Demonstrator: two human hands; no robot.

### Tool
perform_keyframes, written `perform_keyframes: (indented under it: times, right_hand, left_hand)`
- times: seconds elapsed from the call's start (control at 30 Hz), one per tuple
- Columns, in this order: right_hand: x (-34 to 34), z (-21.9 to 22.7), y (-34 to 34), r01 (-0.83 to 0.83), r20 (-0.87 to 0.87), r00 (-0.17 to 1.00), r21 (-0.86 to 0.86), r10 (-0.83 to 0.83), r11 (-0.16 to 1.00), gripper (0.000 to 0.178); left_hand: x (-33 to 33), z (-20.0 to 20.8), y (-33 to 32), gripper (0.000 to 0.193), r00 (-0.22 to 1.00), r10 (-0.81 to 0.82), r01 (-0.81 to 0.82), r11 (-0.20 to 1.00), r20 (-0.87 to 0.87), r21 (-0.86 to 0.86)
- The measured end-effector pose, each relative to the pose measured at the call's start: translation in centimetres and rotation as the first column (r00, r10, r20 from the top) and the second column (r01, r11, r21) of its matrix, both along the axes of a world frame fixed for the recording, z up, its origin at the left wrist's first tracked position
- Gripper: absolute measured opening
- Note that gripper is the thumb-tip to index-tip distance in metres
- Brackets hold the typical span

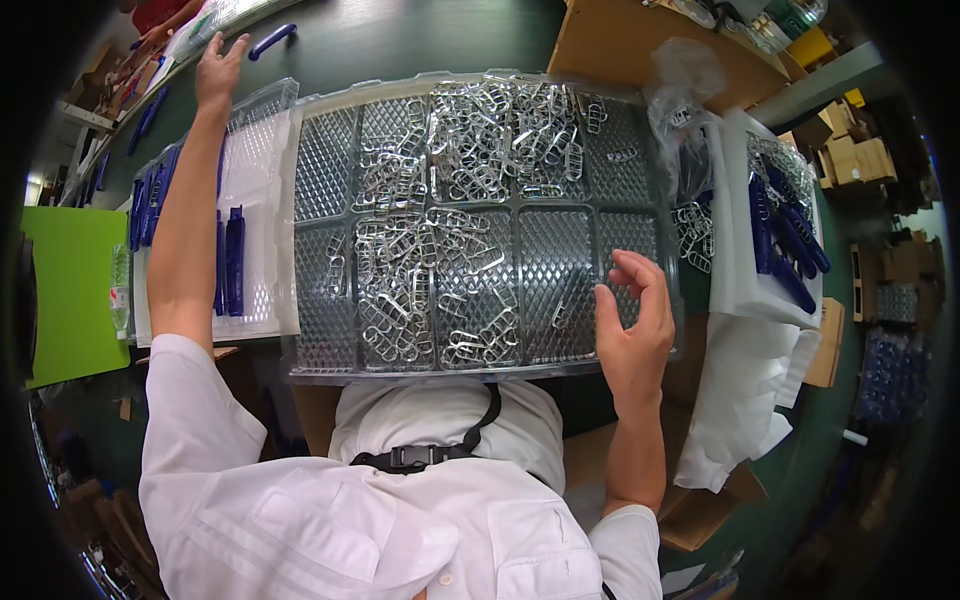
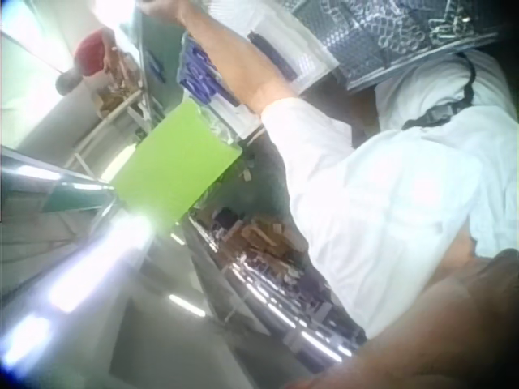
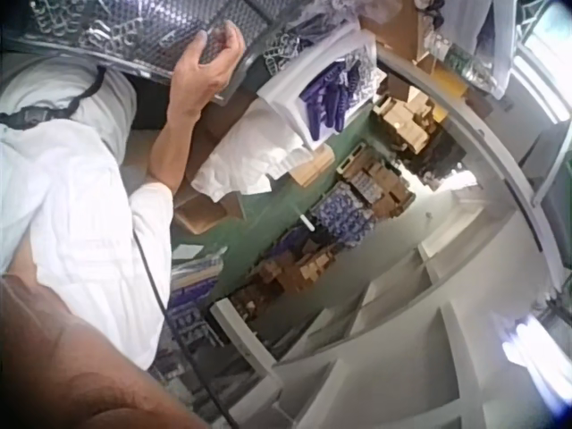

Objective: Assembling metal components into blue plastic housings at an electronics factory workbench.

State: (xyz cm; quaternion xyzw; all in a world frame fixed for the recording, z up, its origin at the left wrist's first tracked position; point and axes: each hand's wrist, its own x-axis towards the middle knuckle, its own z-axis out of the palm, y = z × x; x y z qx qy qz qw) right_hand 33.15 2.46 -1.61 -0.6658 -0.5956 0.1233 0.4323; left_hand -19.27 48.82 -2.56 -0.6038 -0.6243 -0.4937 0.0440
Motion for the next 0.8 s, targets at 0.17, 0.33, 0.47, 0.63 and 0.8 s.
perform_keyframes:
  times: [0.17,0.33,0.47,0.63,0.8]
  right_hand:
    - [1.0,1.4,3.2,-0.035,0.15,0.988,-0.073,0.046,0.997,0.028]
    - [0.5,-0.2,12.6,-0.32,0.278,0.898,-0.124,0.342,0.939,0.019]
    - [-0.8,-2.7,17.3,-0.341,0.411,0.799,-0.29,0.438,0.894,0.025]
    - [1.2,-4.8,18.7,-0.361,0.525,0.725,-0.261,0.446,0.895,0.026]
    - [2.0,-7.0,18.4,-0.224,0.348,0.903,-0.115,0.251,0.968,0.032]
  left_hand:
    - [4.0,4.1,-11.9,0.062,0.967,-0.243,0.244,0.97,0.08,-0.007]
    - [0.7,5.3,-32.7,0.033,0.933,-0.287,0.247,0.95,0.218,0.194]
    - [-3.9,0.0,-47.4,0.02,0.944,0.001,-0.098,0.956,0.331,0.275]
    - [-12.0,-15.0,-64.5,0.02,0.722,0.581,-0.563,0.809,0.376,-0.167]
    - [-17.2,-31.6,-79.4,0.026,0.517,0.856,-0.712,0.44,0.015,-0.547]
